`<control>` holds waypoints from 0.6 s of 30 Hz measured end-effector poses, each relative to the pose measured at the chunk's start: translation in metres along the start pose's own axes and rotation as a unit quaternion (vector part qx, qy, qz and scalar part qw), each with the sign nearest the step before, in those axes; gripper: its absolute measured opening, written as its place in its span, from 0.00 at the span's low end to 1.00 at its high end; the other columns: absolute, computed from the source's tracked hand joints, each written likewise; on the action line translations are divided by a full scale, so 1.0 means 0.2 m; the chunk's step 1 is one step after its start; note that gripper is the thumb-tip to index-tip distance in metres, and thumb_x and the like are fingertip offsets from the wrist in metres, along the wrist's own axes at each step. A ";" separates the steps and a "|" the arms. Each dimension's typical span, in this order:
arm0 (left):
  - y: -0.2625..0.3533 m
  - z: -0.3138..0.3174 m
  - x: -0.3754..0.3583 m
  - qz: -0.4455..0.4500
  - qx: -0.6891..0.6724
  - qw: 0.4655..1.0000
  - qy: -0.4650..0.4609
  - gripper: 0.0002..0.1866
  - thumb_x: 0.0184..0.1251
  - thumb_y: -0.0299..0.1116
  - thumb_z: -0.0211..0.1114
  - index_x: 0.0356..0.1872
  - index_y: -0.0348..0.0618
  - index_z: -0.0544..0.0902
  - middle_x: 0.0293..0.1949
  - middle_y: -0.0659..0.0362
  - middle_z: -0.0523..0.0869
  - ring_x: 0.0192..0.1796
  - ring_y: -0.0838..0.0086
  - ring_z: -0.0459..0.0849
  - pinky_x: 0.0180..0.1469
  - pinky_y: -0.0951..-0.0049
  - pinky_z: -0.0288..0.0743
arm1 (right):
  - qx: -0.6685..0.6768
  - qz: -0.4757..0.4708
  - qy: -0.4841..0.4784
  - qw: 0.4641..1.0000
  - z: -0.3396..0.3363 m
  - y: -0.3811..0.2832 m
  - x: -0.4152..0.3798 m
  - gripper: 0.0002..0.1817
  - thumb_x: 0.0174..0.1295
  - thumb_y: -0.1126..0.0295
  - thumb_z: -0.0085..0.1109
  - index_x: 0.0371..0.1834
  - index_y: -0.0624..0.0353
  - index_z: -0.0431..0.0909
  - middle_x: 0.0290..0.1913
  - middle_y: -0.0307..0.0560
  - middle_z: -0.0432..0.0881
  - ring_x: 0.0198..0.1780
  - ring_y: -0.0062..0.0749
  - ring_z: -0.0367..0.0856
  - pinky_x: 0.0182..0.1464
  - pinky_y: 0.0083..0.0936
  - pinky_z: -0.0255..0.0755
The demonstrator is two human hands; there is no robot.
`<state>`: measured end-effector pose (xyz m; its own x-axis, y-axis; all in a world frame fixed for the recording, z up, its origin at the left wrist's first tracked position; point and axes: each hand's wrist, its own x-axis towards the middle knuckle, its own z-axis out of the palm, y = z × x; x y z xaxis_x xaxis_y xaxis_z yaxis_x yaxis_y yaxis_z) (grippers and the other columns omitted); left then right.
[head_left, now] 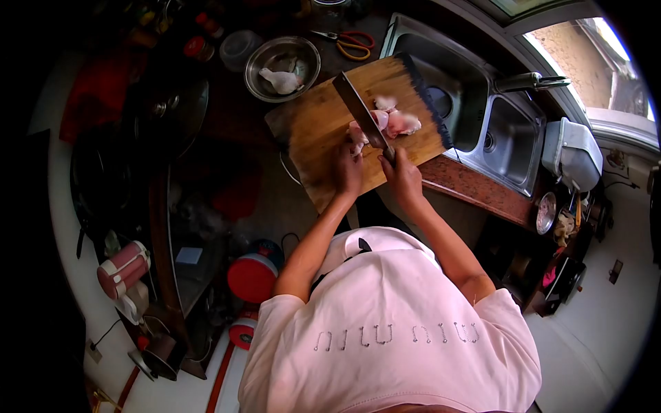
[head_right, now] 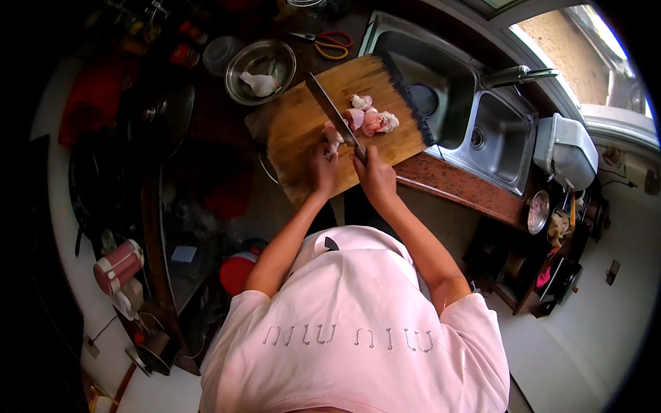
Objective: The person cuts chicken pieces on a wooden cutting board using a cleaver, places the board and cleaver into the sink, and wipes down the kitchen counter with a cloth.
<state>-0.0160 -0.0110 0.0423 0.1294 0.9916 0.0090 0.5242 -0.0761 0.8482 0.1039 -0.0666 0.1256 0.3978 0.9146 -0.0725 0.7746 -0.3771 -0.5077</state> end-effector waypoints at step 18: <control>-0.05 -0.01 -0.02 0.064 0.023 0.997 -0.025 0.13 0.48 0.27 0.67 0.34 0.40 0.74 0.34 0.48 0.78 0.37 0.50 0.78 0.37 0.55 0.73 | -0.040 -0.073 0.009 0.997 -0.08 -0.12 0.06 0.16 0.61 0.59 0.59 0.38 0.58 0.66 0.28 0.57 0.80 0.29 0.57 0.79 0.28 0.45 0.72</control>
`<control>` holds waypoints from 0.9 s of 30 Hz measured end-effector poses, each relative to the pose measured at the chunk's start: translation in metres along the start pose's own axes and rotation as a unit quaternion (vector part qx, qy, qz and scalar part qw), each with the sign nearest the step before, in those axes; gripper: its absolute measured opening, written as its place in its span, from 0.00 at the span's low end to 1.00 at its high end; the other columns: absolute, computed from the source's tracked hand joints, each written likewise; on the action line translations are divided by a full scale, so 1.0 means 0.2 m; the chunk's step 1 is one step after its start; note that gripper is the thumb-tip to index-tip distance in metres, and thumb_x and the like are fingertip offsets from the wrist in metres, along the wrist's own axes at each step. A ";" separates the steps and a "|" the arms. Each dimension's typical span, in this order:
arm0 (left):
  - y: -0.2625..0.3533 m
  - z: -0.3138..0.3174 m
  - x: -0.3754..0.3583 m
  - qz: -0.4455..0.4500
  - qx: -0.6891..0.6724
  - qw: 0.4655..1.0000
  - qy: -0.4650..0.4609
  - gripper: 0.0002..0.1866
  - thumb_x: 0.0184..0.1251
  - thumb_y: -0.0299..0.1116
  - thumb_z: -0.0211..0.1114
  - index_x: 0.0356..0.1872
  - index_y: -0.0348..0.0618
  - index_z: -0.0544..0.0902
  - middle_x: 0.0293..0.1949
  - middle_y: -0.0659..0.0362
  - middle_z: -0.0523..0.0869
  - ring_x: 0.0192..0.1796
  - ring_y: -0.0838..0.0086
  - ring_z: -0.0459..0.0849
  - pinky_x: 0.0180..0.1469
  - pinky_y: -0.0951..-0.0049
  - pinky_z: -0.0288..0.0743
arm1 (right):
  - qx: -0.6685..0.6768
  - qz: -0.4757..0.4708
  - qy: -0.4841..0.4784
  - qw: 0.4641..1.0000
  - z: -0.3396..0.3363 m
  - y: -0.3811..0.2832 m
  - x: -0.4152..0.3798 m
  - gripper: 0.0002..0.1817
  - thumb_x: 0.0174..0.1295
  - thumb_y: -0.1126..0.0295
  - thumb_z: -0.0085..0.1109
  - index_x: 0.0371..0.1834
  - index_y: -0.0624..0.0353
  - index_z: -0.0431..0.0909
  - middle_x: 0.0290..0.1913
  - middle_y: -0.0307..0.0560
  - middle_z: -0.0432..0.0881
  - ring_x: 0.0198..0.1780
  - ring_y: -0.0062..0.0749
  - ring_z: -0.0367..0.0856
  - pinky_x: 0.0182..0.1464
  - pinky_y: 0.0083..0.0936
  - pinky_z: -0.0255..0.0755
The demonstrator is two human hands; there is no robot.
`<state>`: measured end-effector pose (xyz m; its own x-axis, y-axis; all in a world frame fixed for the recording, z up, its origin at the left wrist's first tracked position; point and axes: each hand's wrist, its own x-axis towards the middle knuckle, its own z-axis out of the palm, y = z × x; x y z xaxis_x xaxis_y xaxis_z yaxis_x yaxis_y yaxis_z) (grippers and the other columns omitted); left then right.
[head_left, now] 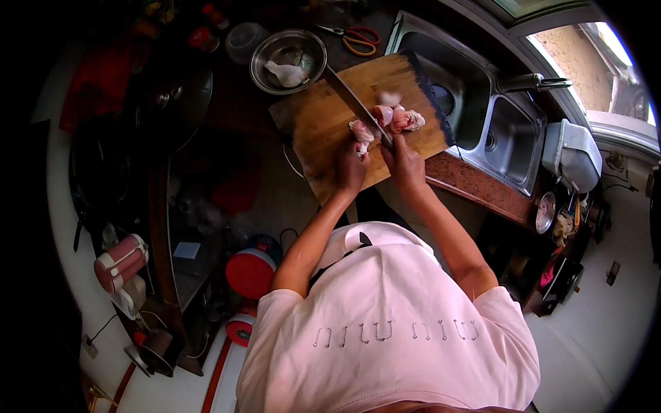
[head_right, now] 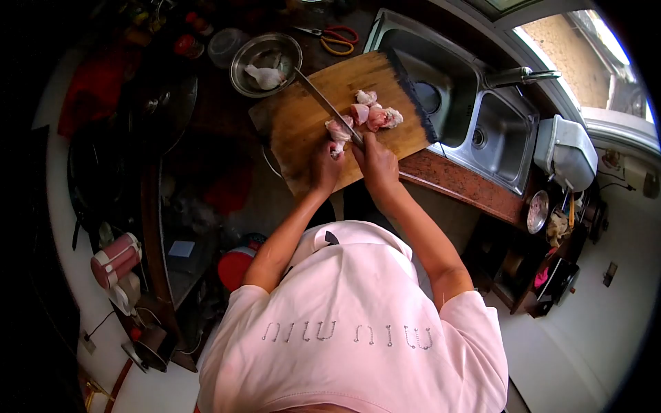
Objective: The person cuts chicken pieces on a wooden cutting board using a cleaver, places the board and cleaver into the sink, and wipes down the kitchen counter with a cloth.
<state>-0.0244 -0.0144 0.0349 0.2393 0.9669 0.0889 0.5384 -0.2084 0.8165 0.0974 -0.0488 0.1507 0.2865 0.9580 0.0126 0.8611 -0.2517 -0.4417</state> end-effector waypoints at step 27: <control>0.15 -0.07 0.04 -0.051 -0.111 0.992 0.016 0.23 0.48 0.29 0.72 0.45 0.38 0.71 0.40 0.47 0.74 0.41 0.51 0.76 0.40 0.58 0.72 | -0.039 0.017 -0.047 0.998 -0.07 -0.03 0.03 0.14 0.63 0.57 0.54 0.39 0.55 0.66 0.30 0.55 0.80 0.32 0.57 0.80 0.31 0.49 0.71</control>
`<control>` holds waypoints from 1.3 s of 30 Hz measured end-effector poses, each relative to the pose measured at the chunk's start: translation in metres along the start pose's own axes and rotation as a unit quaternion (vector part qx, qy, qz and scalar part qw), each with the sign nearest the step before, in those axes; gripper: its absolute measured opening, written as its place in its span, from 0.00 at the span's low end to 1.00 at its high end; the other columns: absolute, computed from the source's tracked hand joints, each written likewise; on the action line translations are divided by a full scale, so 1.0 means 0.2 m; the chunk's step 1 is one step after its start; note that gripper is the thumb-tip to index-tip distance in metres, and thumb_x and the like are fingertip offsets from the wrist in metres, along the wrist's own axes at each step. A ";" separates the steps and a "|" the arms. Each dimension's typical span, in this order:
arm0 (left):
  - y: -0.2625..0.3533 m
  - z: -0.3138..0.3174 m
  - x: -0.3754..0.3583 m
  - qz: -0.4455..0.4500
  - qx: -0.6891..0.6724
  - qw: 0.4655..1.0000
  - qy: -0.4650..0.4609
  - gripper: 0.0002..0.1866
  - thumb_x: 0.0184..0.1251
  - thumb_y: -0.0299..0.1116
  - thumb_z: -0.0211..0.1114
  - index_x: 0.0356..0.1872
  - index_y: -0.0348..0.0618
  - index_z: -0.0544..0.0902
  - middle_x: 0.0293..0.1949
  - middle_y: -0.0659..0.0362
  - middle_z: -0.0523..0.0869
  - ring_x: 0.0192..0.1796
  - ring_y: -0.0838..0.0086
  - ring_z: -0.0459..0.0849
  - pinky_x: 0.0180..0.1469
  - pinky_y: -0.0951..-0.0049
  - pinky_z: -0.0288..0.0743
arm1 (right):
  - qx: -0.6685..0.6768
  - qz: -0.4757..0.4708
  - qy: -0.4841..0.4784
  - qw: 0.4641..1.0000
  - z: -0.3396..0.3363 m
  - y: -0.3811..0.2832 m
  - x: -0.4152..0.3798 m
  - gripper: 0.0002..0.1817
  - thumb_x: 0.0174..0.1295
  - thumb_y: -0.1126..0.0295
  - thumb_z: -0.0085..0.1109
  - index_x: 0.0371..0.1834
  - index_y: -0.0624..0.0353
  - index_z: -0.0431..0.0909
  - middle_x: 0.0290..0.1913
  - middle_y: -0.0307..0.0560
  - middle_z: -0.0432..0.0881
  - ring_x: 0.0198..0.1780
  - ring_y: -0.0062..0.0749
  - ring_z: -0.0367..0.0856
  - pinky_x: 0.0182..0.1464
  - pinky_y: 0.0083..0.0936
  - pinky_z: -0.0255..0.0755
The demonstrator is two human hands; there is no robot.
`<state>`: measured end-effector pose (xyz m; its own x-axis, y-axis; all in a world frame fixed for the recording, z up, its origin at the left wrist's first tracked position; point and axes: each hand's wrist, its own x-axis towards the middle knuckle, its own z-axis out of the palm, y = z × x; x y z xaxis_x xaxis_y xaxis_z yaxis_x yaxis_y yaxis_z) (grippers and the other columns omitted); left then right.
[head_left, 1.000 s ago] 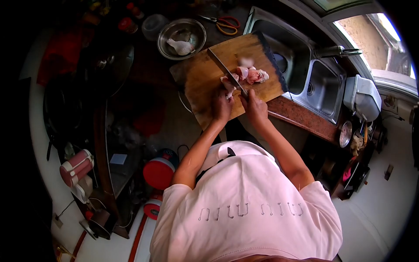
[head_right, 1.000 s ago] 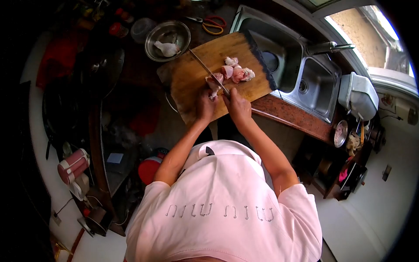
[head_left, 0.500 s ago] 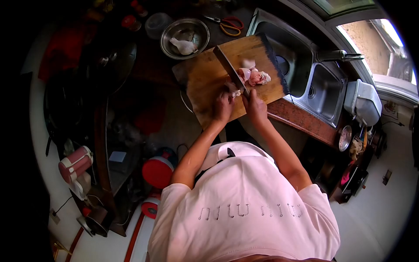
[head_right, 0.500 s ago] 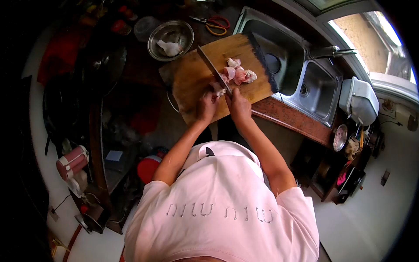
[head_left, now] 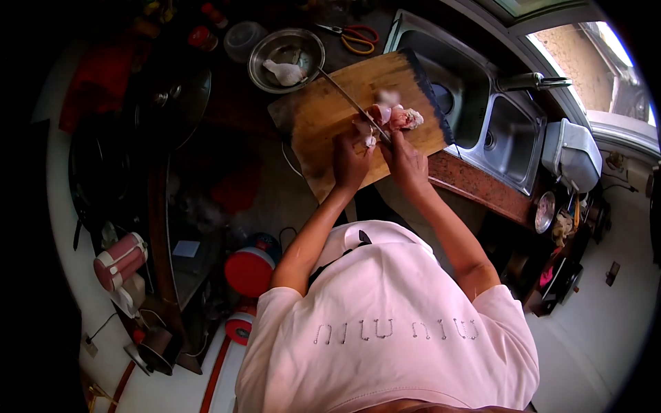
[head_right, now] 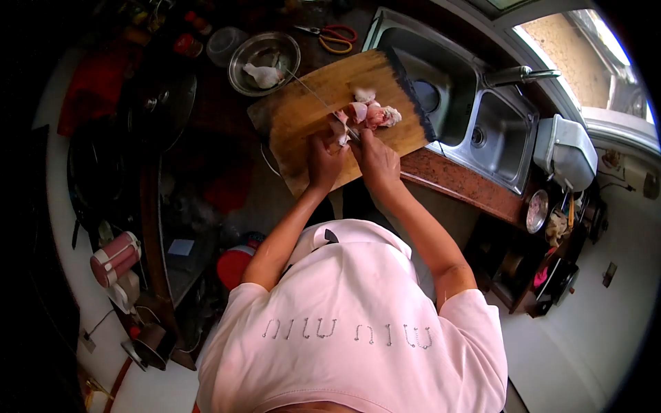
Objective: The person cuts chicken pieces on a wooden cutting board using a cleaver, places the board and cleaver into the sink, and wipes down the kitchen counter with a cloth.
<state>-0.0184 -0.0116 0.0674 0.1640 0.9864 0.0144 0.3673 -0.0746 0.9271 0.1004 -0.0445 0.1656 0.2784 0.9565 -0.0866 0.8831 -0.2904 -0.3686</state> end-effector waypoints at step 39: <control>-0.11 0.07 -0.03 0.165 0.101 0.980 -0.049 0.10 0.49 0.20 0.63 0.33 0.38 0.76 0.37 0.50 0.78 0.40 0.52 0.77 0.42 0.59 0.74 | 0.237 -0.119 0.211 0.941 -0.15 -0.12 0.03 0.18 0.55 0.65 0.66 0.43 0.58 0.69 0.27 0.54 0.80 0.30 0.54 0.80 0.28 0.42 0.71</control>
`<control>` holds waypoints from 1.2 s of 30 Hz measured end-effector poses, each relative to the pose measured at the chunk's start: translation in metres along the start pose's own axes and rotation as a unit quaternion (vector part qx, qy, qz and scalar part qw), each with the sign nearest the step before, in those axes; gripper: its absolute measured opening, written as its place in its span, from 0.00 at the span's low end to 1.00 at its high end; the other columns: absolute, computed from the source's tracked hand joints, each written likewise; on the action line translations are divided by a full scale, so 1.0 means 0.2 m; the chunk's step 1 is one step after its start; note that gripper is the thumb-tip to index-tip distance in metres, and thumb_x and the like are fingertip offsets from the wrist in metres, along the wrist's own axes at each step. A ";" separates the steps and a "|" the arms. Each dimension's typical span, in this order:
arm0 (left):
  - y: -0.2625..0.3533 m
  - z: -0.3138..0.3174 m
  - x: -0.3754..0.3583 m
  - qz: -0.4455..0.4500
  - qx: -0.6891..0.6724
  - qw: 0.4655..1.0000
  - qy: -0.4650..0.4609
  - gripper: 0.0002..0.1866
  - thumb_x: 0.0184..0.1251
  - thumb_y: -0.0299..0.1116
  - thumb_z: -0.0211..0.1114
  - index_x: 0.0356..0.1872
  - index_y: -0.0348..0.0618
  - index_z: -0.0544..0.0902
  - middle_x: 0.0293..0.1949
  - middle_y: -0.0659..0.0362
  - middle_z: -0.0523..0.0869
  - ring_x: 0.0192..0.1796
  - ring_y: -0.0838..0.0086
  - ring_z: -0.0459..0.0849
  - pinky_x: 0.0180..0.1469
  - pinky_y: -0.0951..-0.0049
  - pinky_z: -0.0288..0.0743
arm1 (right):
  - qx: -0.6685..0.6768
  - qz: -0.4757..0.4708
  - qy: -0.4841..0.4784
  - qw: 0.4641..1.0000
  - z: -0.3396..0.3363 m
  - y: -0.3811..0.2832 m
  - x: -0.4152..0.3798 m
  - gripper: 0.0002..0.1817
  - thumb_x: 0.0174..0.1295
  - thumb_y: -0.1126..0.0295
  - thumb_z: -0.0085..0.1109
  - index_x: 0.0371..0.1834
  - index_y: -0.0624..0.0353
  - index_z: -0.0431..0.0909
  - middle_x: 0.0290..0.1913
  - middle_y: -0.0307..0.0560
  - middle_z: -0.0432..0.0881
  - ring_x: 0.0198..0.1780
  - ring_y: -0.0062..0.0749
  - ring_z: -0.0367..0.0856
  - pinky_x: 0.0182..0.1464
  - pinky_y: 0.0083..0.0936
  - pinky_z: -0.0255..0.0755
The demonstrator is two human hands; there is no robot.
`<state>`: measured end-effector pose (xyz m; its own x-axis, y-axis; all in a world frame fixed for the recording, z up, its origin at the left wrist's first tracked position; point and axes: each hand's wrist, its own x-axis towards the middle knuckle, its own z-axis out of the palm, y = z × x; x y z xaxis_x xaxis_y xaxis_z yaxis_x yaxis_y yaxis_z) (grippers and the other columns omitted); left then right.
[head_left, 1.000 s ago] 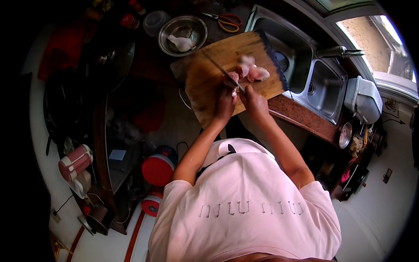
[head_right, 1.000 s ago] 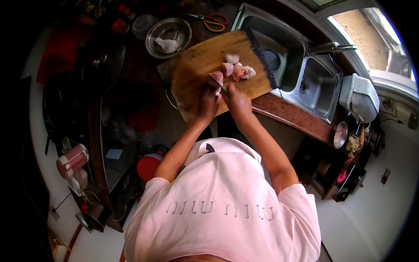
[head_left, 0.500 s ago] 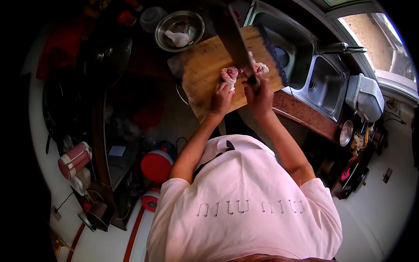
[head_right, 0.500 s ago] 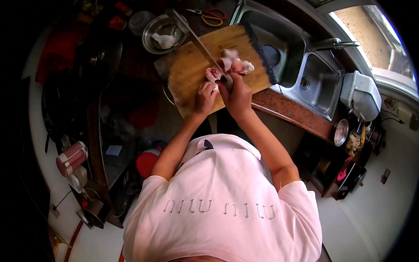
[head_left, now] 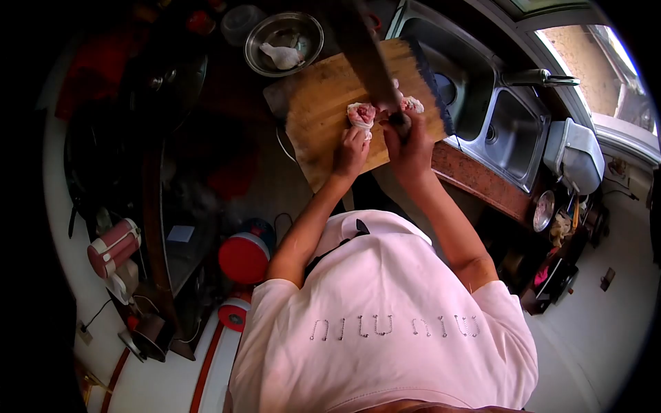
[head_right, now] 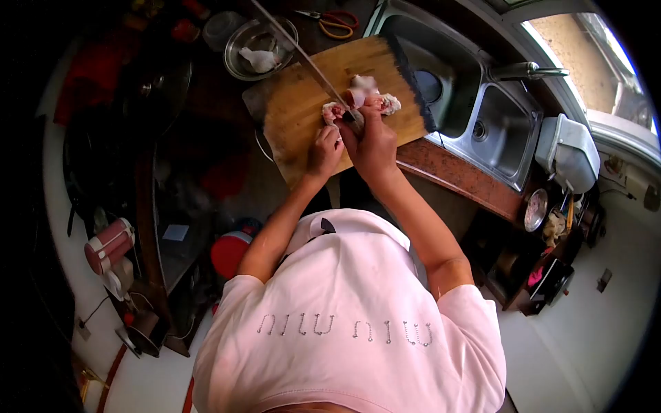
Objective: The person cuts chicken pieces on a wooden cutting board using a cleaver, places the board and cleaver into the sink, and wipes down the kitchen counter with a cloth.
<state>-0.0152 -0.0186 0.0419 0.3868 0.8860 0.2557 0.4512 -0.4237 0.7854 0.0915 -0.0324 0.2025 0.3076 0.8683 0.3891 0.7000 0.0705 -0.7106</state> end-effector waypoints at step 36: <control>0.04 0.02 0.01 0.011 0.078 0.997 -0.010 0.15 0.48 0.22 0.62 0.41 0.38 0.76 0.39 0.48 0.78 0.40 0.49 0.77 0.41 0.55 0.75 | -0.138 0.060 -0.138 0.979 -0.03 0.13 -0.09 0.17 0.61 0.57 0.58 0.37 0.57 0.66 0.26 0.59 0.79 0.28 0.56 0.79 0.28 0.47 0.71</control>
<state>-0.0077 -0.0212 0.0466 0.4140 0.8724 0.2599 0.5616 -0.4695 0.6813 0.1078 -0.0482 0.1804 0.2383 0.9646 0.1128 0.8287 -0.1415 -0.5415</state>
